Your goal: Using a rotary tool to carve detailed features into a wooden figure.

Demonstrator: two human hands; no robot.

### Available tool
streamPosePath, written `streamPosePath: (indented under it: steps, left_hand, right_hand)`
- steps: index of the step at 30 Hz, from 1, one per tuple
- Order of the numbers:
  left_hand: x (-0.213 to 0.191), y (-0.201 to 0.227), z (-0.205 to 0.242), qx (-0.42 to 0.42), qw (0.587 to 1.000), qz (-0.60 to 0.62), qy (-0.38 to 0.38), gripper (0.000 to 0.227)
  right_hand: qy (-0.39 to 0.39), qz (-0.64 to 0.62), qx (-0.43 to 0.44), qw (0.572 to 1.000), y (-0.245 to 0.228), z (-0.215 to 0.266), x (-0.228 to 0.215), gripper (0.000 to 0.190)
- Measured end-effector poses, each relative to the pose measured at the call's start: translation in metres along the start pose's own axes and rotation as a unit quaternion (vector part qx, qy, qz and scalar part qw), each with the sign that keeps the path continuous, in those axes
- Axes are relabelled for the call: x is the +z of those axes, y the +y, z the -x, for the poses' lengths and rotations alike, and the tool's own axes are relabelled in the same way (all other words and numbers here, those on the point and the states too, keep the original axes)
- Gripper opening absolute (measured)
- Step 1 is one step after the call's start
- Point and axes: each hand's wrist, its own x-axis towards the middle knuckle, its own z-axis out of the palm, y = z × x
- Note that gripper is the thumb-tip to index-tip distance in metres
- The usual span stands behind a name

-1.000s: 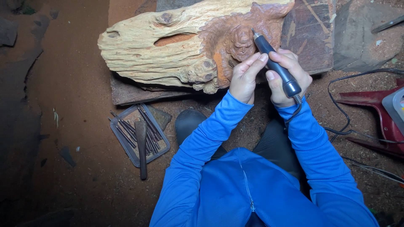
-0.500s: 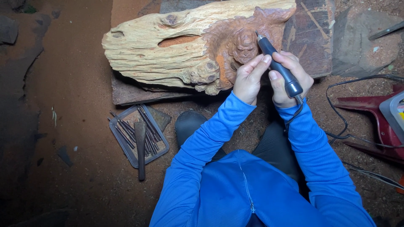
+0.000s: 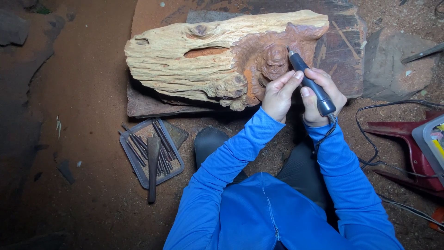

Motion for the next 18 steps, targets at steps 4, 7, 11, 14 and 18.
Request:
streamPosePath:
  steps: [4,7,11,14,18]
  left_hand:
    - [0.0015,-0.0020,0.0029,0.009,1.000,-0.016,0.004,0.020]
    - [0.0010,-0.0006,0.0046,0.019,0.999,-0.049,0.004,0.021]
    - [0.0026,0.0009,0.0062,0.023,0.998,-0.060,0.003,0.021]
    - [0.0025,0.0005,0.0077,0.026,0.998,-0.064,0.002,0.021]
    - [0.0056,0.0031,0.0104,0.025,0.998,-0.056,0.005,0.023]
  right_hand:
    - [0.007,-0.009,-0.001,1.000,0.0014,0.0011,0.0010,0.033]
    - [0.012,-0.017,-0.005,1.000,0.0006,0.0014,0.0013,0.034]
    - [0.013,-0.010,-0.007,1.000,0.0016,0.0025,0.0014,0.033]
    - [0.009,-0.007,-0.006,1.000,-0.0027,0.0032,0.0006,0.033]
    - [0.000,-0.005,0.004,1.000,-0.0063,0.0028,-0.0003,0.033]
